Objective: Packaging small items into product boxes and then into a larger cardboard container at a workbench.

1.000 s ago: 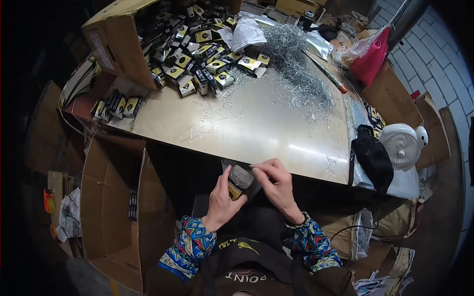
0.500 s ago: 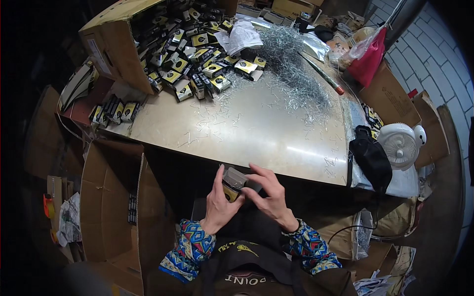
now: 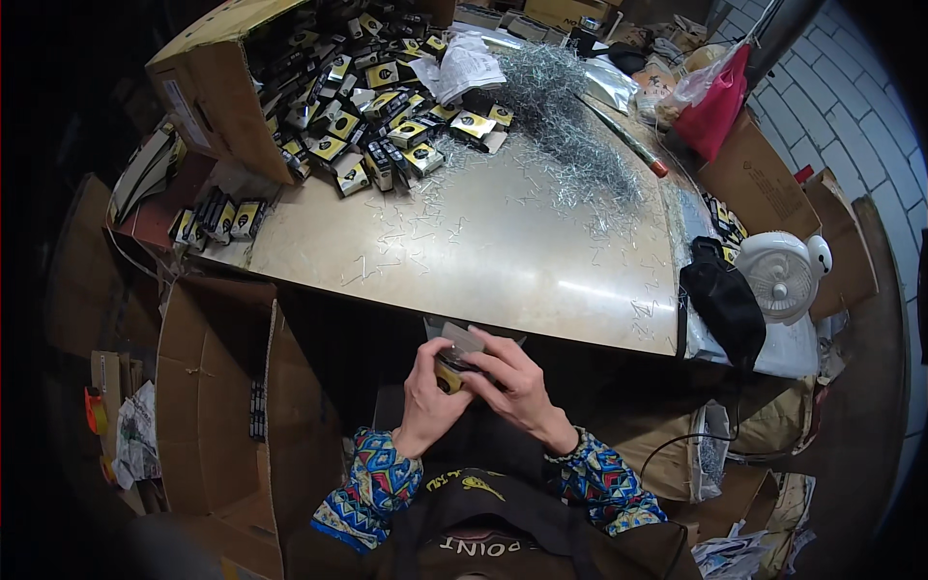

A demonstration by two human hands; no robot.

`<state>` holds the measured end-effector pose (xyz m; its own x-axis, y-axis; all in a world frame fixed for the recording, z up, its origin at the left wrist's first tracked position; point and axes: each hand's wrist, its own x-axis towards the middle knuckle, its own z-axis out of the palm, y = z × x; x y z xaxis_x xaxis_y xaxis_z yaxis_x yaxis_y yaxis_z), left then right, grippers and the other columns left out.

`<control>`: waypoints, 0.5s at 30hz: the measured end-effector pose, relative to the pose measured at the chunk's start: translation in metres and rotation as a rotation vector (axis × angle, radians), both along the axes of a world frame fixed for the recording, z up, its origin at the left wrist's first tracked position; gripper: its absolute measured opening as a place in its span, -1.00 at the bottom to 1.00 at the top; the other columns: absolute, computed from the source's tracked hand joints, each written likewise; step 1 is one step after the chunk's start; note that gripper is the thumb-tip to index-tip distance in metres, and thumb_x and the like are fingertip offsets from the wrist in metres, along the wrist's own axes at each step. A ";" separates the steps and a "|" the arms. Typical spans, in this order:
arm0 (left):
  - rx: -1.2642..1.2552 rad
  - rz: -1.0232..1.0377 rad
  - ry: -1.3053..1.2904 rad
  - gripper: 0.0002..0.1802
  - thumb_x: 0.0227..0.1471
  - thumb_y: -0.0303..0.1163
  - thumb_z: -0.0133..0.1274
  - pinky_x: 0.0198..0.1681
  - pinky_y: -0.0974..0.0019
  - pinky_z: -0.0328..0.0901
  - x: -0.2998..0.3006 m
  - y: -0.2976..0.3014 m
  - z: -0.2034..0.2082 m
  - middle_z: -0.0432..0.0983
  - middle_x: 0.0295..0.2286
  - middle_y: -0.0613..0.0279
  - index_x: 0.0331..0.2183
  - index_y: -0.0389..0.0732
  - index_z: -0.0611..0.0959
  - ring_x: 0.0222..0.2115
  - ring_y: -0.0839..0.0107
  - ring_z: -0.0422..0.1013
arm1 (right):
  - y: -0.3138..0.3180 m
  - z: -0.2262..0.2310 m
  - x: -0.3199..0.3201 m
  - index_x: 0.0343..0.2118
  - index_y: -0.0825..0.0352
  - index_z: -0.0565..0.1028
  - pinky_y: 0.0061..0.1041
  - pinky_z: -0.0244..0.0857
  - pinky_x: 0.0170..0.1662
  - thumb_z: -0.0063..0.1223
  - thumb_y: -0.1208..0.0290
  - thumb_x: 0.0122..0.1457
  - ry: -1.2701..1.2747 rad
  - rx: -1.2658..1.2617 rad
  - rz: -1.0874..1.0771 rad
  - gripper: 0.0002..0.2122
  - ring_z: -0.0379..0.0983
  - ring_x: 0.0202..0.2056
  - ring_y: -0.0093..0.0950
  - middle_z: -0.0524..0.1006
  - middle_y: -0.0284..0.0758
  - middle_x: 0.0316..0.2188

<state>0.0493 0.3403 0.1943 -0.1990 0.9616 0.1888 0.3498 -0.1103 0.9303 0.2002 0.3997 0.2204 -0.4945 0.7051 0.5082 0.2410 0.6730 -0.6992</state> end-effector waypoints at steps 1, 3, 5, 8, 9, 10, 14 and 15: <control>0.043 0.001 0.132 -0.20 -0.15 -0.37 0.31 -0.17 0.17 0.39 0.000 0.001 -0.003 0.43 -0.14 -0.09 0.08 -0.18 0.24 -0.20 0.02 0.48 | 0.000 -0.002 -0.004 -0.10 0.37 0.55 -0.47 0.43 -0.11 0.21 0.57 0.04 -0.008 0.003 0.017 -0.69 0.53 -0.13 -0.28 0.53 -0.08 -0.08; 0.087 0.005 0.266 -0.18 -0.16 -0.35 0.32 -0.17 0.18 0.39 0.000 0.001 -0.007 0.44 -0.16 -0.10 0.08 -0.21 0.23 -0.22 -0.01 0.47 | -0.012 -0.003 -0.013 -0.10 0.38 0.55 -0.51 0.43 -0.12 0.19 0.57 0.07 0.116 -0.240 -0.046 -0.71 0.55 -0.15 -0.34 0.55 -0.09 -0.09; 0.083 0.116 0.287 -0.23 -0.19 -0.35 0.31 -0.20 0.08 0.40 0.005 0.001 0.001 0.43 -0.14 -0.10 0.04 -0.22 0.29 -0.20 -0.11 0.45 | -0.017 -0.005 -0.013 -0.09 0.39 0.56 -0.55 0.44 -0.13 0.18 0.56 0.09 0.237 -0.484 -0.117 -0.72 0.57 -0.16 -0.39 0.56 -0.10 -0.10; 0.010 0.157 0.309 -0.29 -0.19 -0.38 0.29 -0.22 0.08 0.40 0.005 0.001 0.010 0.44 -0.16 -0.09 0.01 -0.25 0.34 -0.20 -0.08 0.46 | -0.019 -0.012 -0.013 -0.15 0.42 0.59 -0.68 0.40 -0.13 0.13 0.57 0.16 0.297 -0.687 -0.032 -0.81 0.50 -0.19 -0.63 0.62 -0.25 -0.19; -0.008 0.157 0.343 -0.30 -0.19 -0.40 0.28 -0.22 0.08 0.40 0.005 0.001 0.010 0.44 -0.17 -0.09 0.00 -0.25 0.35 -0.20 -0.08 0.46 | -0.022 -0.011 -0.017 -0.15 0.42 0.59 -0.68 0.40 -0.13 0.13 0.57 0.16 0.297 -0.687 -0.031 -0.81 0.50 -0.19 -0.63 0.62 -0.25 -0.19; -0.018 0.142 0.356 -0.32 -0.21 -0.43 0.27 -0.25 0.08 0.38 0.006 0.000 0.009 0.45 -0.22 -0.07 -0.02 -0.27 0.35 -0.22 -0.07 0.45 | -0.026 -0.009 -0.020 -0.15 0.42 0.59 -0.69 0.39 -0.13 0.13 0.56 0.16 0.280 -0.665 -0.112 -0.80 0.50 -0.21 -0.64 0.63 -0.26 -0.21; 0.006 0.122 0.362 -0.37 -0.21 -0.44 0.26 -0.30 0.06 0.36 0.008 -0.002 0.003 0.43 -0.28 -0.04 -0.07 -0.26 0.36 -0.26 -0.05 0.43 | -0.023 -0.010 -0.019 -0.14 0.44 0.59 -0.68 0.40 -0.15 0.15 0.56 0.14 0.312 -0.815 -0.181 -0.79 0.51 -0.25 -0.65 0.64 -0.26 -0.26; 0.005 0.108 0.350 -0.39 -0.18 -0.44 0.24 -0.29 0.06 0.35 0.008 -0.003 0.003 0.42 -0.27 -0.08 -0.07 -0.28 0.34 -0.26 -0.07 0.42 | -0.023 -0.010 -0.019 -0.14 0.44 0.59 -0.68 0.40 -0.15 0.15 0.56 0.14 0.311 -0.815 -0.181 -0.79 0.51 -0.25 -0.65 0.64 -0.26 -0.26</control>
